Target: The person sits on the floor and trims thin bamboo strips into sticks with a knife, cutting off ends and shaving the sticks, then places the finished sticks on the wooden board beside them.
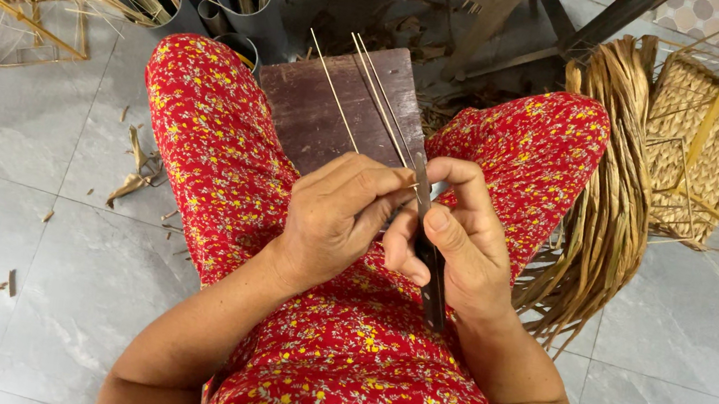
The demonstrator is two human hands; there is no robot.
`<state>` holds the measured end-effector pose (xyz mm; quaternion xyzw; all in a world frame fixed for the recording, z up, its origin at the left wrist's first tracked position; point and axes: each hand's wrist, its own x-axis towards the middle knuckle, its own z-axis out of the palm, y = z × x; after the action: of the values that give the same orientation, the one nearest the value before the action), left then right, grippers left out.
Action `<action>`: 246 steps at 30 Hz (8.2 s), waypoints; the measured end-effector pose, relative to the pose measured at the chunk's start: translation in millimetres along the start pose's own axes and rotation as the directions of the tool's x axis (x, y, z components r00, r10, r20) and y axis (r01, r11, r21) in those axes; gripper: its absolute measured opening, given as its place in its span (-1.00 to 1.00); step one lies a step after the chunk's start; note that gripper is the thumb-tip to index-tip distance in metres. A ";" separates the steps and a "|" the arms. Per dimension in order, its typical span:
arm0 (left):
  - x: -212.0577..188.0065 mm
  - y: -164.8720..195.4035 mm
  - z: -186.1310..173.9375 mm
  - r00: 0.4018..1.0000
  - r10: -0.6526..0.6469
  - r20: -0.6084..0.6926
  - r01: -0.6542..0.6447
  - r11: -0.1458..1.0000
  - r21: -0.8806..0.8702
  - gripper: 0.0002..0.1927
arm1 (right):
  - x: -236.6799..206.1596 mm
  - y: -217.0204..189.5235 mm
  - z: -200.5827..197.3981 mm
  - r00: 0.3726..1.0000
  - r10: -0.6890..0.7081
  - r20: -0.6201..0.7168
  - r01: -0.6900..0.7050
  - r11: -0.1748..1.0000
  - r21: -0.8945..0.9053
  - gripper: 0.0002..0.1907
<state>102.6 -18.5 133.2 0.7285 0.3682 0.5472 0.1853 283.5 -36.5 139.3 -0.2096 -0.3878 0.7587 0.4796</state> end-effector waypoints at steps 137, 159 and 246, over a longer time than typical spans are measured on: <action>-10.2 -19.6 -24.6 0.544 -0.328 0.773 0.818 0.413 -0.400 -0.60 | 9.0 10.9 -38.5 0.995 -0.104 0.002 0.091 0.862 -0.499 -0.74; -64.8 -16.6 -38.4 0.377 -0.317 0.870 0.877 -0.181 -0.445 -0.67 | 21.3 -3.1 -65.3 0.952 -0.296 -0.079 0.229 0.859 -0.457 -0.85; -55.3 -189.7 -1.7 0.546 -0.831 0.102 0.693 0.381 -0.612 -0.69 | 135.3 102.7 -234.6 0.667 -0.194 -0.719 -0.251 0.850 -0.462 -0.78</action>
<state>30.5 65.6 -30.5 0.3109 0.4923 0.5598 0.5896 326.2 150.3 -77.9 -0.6292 -0.3461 0.4776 0.5062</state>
